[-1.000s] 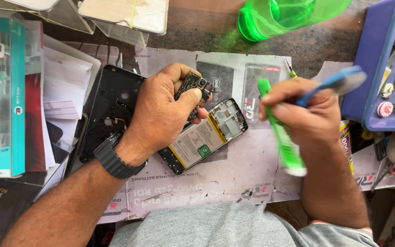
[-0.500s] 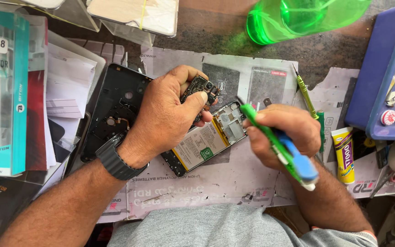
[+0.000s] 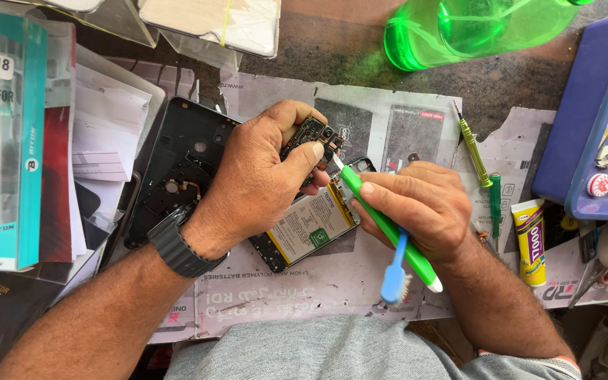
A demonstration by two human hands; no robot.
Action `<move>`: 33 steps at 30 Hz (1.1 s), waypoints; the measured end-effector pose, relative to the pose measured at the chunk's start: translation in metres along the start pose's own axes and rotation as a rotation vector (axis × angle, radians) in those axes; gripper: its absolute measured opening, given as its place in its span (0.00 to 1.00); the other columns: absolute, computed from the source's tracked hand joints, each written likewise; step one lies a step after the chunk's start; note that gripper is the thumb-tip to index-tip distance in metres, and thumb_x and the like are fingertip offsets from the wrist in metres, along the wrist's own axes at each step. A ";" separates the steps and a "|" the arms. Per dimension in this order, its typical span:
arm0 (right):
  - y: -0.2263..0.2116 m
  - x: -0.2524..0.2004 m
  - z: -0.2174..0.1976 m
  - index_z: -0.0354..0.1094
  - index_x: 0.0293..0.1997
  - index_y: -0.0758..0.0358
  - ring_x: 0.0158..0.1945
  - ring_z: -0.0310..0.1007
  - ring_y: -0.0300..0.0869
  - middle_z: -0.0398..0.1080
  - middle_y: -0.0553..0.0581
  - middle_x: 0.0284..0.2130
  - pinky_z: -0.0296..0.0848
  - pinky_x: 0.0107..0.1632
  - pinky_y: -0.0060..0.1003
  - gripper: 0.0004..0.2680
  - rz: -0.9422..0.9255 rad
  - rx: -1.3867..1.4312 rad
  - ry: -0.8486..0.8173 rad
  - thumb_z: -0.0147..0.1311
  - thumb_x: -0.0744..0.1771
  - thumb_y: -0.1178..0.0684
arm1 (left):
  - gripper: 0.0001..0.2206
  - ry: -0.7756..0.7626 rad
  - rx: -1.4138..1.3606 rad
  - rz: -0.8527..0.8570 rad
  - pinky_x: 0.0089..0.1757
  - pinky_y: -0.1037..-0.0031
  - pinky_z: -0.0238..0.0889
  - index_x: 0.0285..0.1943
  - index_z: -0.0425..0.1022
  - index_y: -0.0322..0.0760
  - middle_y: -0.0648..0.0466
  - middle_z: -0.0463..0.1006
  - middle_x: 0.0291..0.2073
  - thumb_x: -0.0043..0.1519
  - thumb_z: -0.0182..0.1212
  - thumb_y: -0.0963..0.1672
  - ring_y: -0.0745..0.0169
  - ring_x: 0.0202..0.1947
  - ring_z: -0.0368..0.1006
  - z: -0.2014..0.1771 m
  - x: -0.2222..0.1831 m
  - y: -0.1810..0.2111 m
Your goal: The person cleans and brushes an internal circuit board component of a mobile phone and then handles a small silver part.
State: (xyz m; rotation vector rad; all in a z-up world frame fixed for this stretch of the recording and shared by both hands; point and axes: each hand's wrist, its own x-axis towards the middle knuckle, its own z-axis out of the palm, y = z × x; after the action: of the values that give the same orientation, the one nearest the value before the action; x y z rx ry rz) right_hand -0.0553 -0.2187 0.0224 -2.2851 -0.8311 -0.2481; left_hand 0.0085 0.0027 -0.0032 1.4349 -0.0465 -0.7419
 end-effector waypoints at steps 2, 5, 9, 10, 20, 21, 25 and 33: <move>0.002 0.000 0.000 0.69 0.50 0.65 0.32 0.78 0.44 0.78 0.63 0.39 0.70 0.31 0.36 0.13 0.003 -0.004 -0.015 0.70 0.64 0.62 | 0.09 -0.008 -0.005 0.004 0.31 0.80 0.81 0.53 0.72 0.30 0.53 0.81 0.33 0.65 0.54 0.39 0.72 0.31 0.82 0.000 0.000 0.000; 0.002 0.000 0.001 0.70 0.50 0.65 0.32 0.78 0.45 0.78 0.64 0.39 0.71 0.31 0.36 0.13 0.005 -0.002 -0.020 0.70 0.64 0.61 | 0.09 -0.007 -0.007 -0.002 0.32 0.80 0.81 0.53 0.72 0.30 0.53 0.81 0.33 0.65 0.55 0.39 0.72 0.31 0.81 0.000 -0.001 -0.001; 0.002 0.000 0.001 0.70 0.50 0.65 0.32 0.78 0.44 0.78 0.64 0.40 0.70 0.31 0.36 0.13 0.003 -0.012 -0.025 0.70 0.64 0.61 | 0.09 -0.005 0.001 -0.008 0.32 0.80 0.81 0.52 0.73 0.30 0.54 0.81 0.33 0.65 0.55 0.39 0.72 0.31 0.81 0.000 0.000 0.000; 0.001 0.000 0.001 0.70 0.50 0.65 0.32 0.78 0.44 0.78 0.64 0.40 0.70 0.31 0.36 0.13 0.004 -0.016 -0.029 0.70 0.64 0.61 | 0.09 -0.007 0.002 -0.005 0.32 0.80 0.81 0.52 0.73 0.30 0.54 0.81 0.33 0.65 0.55 0.39 0.73 0.31 0.81 0.000 0.000 0.000; 0.000 0.001 0.001 0.70 0.50 0.65 0.32 0.78 0.44 0.78 0.63 0.39 0.70 0.31 0.37 0.12 0.001 -0.025 -0.027 0.69 0.64 0.62 | 0.09 -0.004 0.004 -0.001 0.32 0.79 0.80 0.52 0.73 0.31 0.54 0.80 0.33 0.65 0.54 0.39 0.73 0.31 0.81 0.001 -0.001 -0.002; 0.000 0.000 0.001 0.70 0.50 0.66 0.32 0.78 0.44 0.78 0.63 0.39 0.70 0.31 0.36 0.12 0.001 -0.025 -0.026 0.69 0.64 0.62 | 0.09 -0.005 0.002 0.004 0.32 0.79 0.80 0.52 0.73 0.31 0.54 0.80 0.33 0.65 0.54 0.39 0.72 0.31 0.81 0.000 -0.001 -0.002; 0.000 0.000 0.002 0.70 0.50 0.66 0.32 0.78 0.44 0.78 0.64 0.40 0.70 0.31 0.36 0.13 -0.001 -0.011 -0.020 0.69 0.64 0.61 | 0.08 -0.007 0.015 -0.005 0.32 0.80 0.80 0.52 0.73 0.31 0.54 0.81 0.33 0.65 0.54 0.39 0.73 0.31 0.81 0.000 0.000 -0.001; 0.000 0.001 0.002 0.69 0.51 0.65 0.33 0.78 0.44 0.78 0.64 0.40 0.69 0.31 0.36 0.13 0.001 -0.014 -0.018 0.69 0.65 0.60 | 0.08 -0.006 0.003 0.005 0.32 0.80 0.80 0.52 0.72 0.31 0.54 0.80 0.33 0.65 0.54 0.39 0.73 0.31 0.81 0.001 -0.001 -0.001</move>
State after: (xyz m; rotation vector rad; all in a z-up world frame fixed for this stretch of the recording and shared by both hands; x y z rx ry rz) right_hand -0.0542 -0.2166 0.0212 -2.3035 -0.8400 -0.2341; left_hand 0.0071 0.0022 -0.0037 1.4351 -0.0559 -0.7426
